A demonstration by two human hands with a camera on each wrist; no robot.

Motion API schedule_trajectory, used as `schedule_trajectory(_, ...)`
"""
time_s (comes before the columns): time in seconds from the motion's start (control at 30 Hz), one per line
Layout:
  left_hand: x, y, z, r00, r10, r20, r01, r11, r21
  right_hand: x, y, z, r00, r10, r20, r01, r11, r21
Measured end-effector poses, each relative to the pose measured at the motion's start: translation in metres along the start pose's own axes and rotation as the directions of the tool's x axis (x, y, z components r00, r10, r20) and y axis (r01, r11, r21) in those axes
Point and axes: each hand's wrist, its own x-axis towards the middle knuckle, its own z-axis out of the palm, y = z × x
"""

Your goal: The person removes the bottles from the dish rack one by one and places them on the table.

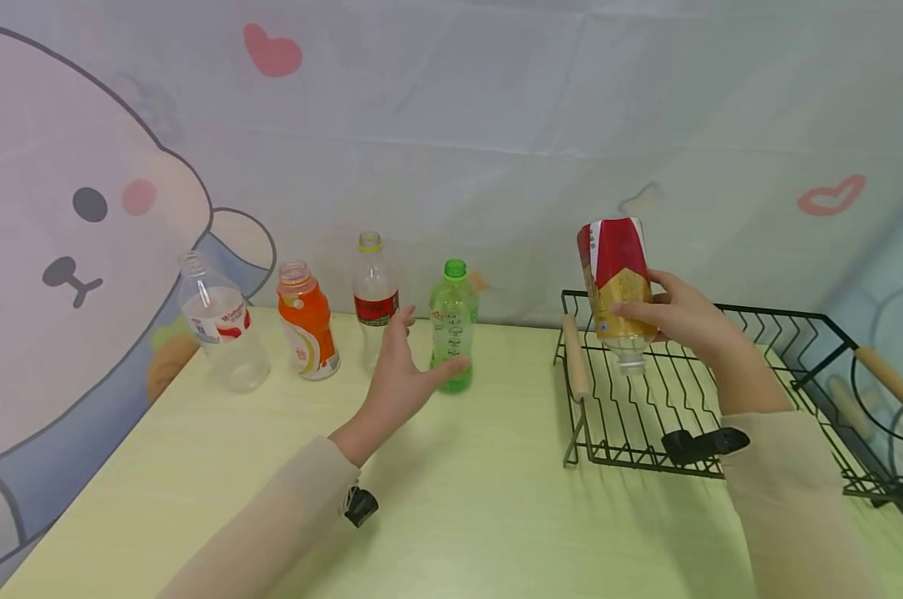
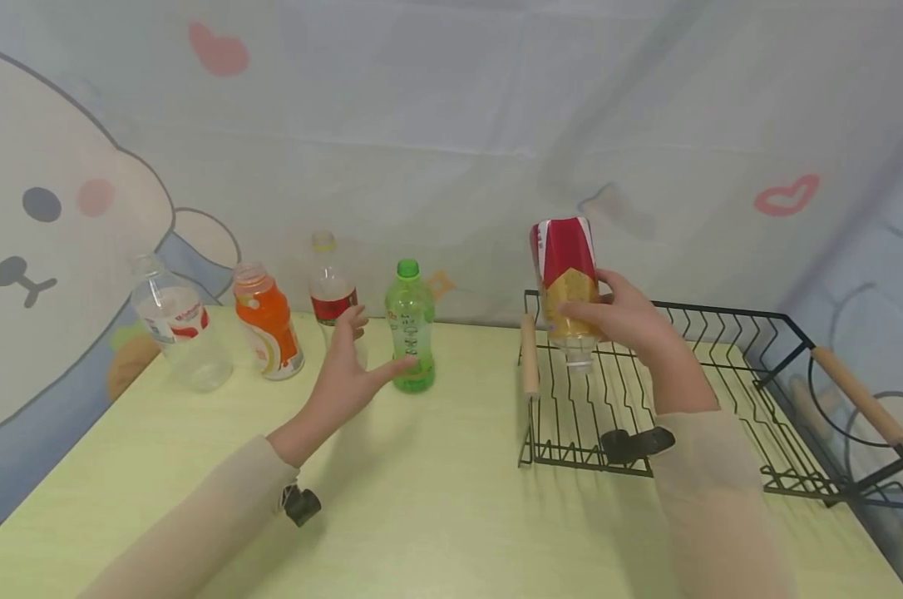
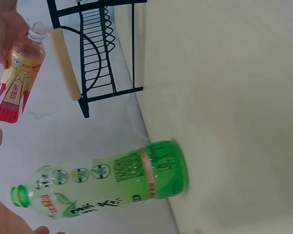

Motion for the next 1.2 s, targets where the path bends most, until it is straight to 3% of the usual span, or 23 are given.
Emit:
schedule_trajectory(0.3,-0.005,0.021,-0.017,0.998,0.061,0.019,-0.062,0.996,0.068,-0.021,-0.023,0.008,0.996,-0.07,0.05,0.074,0.995,-0.07)
schedule_trajectory(0.6,-0.012,0.034,-0.016,0.979,0.197,0.054,-0.203,0.965,0.166,-0.038,-0.038,0.023,0.98,-0.154,0.124,0.168,0.98,-0.109)
schedule_trajectory(0.8,-0.018,0.046,-0.014,0.966,0.242,0.087,-0.253,0.957,0.142,-0.047,-0.049,0.032,0.974,-0.166,0.152,0.187,0.973,-0.137)
schedule_trajectory(1.2,-0.031,0.066,-0.009,0.903,0.405,0.144,-0.428,0.88,0.205,-0.064,-0.063,0.05,0.955,-0.225,0.192,0.263,0.943,-0.202)
